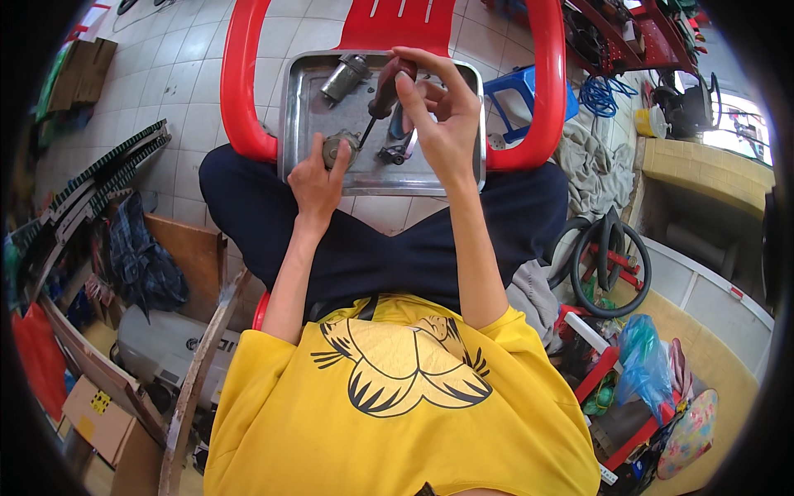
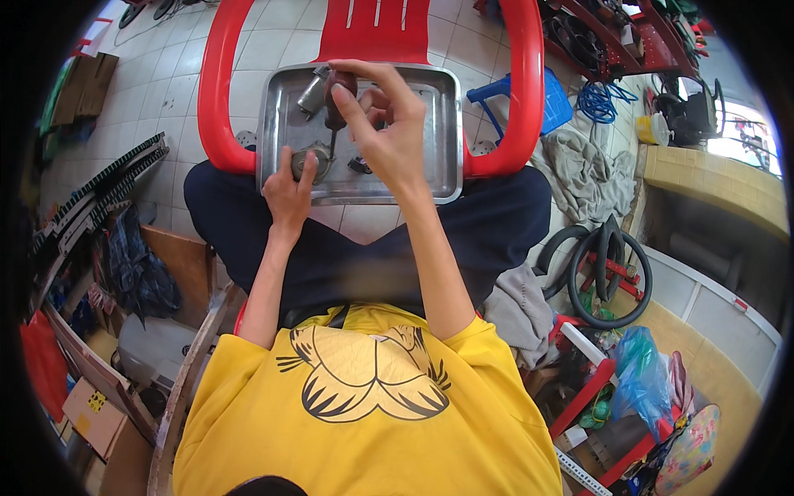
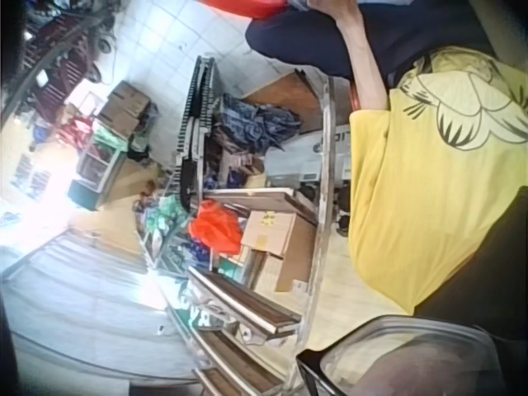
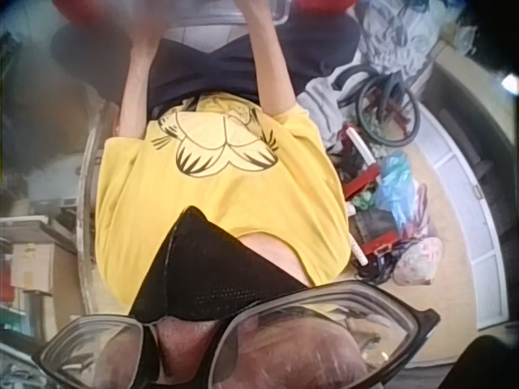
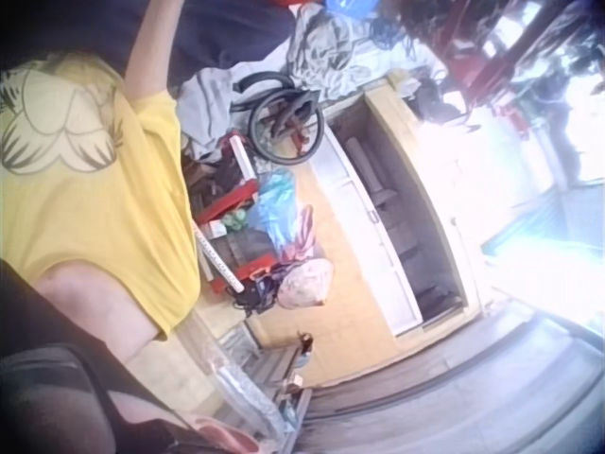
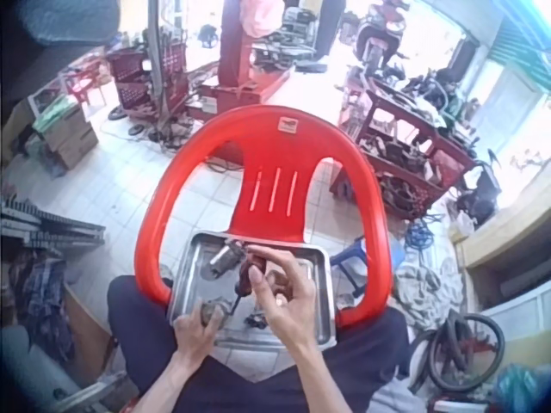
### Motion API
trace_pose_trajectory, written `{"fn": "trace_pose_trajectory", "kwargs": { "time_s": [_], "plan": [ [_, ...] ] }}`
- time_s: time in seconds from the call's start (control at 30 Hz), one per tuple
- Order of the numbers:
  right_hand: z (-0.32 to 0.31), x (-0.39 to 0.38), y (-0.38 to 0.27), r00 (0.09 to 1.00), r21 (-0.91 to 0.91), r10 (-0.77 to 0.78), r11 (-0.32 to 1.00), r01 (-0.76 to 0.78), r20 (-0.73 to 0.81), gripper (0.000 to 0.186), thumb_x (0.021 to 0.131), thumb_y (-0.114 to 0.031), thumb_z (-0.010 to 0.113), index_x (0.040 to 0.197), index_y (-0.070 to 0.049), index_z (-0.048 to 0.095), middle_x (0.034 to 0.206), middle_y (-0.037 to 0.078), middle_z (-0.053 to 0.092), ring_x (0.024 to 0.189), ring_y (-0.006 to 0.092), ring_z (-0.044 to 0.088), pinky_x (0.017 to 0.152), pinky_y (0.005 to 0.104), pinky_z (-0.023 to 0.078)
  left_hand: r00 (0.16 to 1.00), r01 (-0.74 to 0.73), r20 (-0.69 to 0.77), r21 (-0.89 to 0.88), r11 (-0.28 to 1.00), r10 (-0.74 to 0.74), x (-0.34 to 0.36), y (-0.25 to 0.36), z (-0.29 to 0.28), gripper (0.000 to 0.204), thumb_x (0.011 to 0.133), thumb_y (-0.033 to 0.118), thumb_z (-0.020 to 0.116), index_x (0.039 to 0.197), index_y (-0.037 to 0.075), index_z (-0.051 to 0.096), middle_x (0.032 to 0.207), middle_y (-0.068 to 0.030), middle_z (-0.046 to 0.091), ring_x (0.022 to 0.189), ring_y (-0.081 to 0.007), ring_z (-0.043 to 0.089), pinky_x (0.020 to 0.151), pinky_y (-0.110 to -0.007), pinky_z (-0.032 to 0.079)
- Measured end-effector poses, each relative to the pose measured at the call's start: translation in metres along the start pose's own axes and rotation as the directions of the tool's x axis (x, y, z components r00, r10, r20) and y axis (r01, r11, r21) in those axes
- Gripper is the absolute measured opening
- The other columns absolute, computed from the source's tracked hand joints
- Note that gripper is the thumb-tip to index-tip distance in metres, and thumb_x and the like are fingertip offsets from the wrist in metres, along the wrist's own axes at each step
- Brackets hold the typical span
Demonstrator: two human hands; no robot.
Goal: The person uses a screwdriver to loosen and tighten screws on a mechanical part held over a metal tray.
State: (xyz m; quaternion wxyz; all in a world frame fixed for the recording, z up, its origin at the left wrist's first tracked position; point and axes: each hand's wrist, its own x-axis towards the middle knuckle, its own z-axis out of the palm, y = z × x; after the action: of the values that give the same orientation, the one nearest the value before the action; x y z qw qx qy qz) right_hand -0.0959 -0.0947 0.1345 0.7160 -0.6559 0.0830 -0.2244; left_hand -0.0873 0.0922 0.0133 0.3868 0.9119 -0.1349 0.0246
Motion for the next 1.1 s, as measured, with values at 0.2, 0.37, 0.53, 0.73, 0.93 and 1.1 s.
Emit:
{"fn": "trace_pose_trajectory", "kwargs": {
  "time_s": [0.2,0.37,0.53,0.73,0.93,1.1],
  "plan": [
    [0.001,0.006,0.02,0.996,0.175,-0.08,0.981,0.085,-0.033,0.035,0.086,-0.013,0.085,0.119,-0.007,0.073,0.103,0.001,0.071,0.067,-0.0013,0.055,0.054,0.0164,0.041,1.0,0.007,0.01,-0.015,1.0,-0.007,0.001,-0.003,0.002,0.042,0.101,0.049,0.06,0.102,0.007,0.058,0.067,-0.0225,0.064,0.067,-0.0463,0.066,0.056,-0.053,0.048],
    [0.001,0.024,0.019,0.999,0.063,-0.006,0.998,0.008,-0.034,0.029,0.086,-0.014,0.085,0.113,-0.009,0.077,0.1,-0.004,0.059,0.07,-0.0029,0.05,0.053,0.0153,0.036,1.0,0.015,0.0,0.031,0.999,-0.015,0.0,-0.001,0.003,0.046,0.101,0.051,0.058,0.108,0.006,0.061,0.069,-0.0235,0.066,0.068,-0.0456,0.068,0.059,-0.053,0.049],
    [0.0,0.025,0.02,0.992,-0.104,-0.123,0.987,0.122,-0.005,0.029,0.084,-0.016,0.085,0.111,-0.01,0.077,0.101,-0.003,0.066,0.075,0.0033,0.055,0.06,0.0199,0.041,1.0,0.029,0.004,0.024,0.999,-0.029,0.001,-0.003,0.004,0.047,0.101,0.05,0.058,0.109,0.004,0.062,0.069,-0.0231,0.066,0.068,-0.0451,0.068,0.059,-0.052,0.05],
    [0.007,0.014,0.015,0.982,-0.087,-0.184,0.98,0.181,-0.029,0.028,0.084,-0.016,0.084,0.11,-0.011,0.075,0.1,0.0,0.071,0.093,0.0122,0.064,0.074,0.026,0.048,0.999,0.025,0.019,-0.009,1.0,-0.025,-0.001,-0.003,0.001,0.043,0.101,0.047,0.059,0.108,0.004,0.062,0.068,-0.0233,0.065,0.066,-0.0452,0.067,0.059,-0.052,0.049],
    [0.002,0.005,0.014,0.976,-0.101,-0.218,0.971,0.215,-0.021,0.024,0.093,-0.014,0.074,0.115,-0.007,0.073,0.11,0.004,0.073,0.099,0.0141,0.067,0.086,0.0302,0.052,1.0,0.028,-0.002,0.018,0.999,-0.028,0.001,-0.003,0.004,0.043,0.102,0.047,0.058,0.108,0.005,0.061,0.067,-0.0238,0.064,0.066,-0.0465,0.066,0.059,-0.054,0.048],
    [-0.006,0.006,0.013,0.985,-0.072,-0.169,0.983,0.171,0.026,0.03,0.09,-0.009,0.078,0.119,-0.008,0.073,0.107,0.003,0.068,0.099,0.0138,0.068,0.085,0.0301,0.054,0.999,0.05,-0.001,-0.009,0.999,-0.05,0.0,-0.006,0.004,0.043,0.102,0.048,0.058,0.107,0.005,0.061,0.067,-0.0252,0.063,0.067,-0.0483,0.065,0.058,-0.055,0.047]
  ]
}}
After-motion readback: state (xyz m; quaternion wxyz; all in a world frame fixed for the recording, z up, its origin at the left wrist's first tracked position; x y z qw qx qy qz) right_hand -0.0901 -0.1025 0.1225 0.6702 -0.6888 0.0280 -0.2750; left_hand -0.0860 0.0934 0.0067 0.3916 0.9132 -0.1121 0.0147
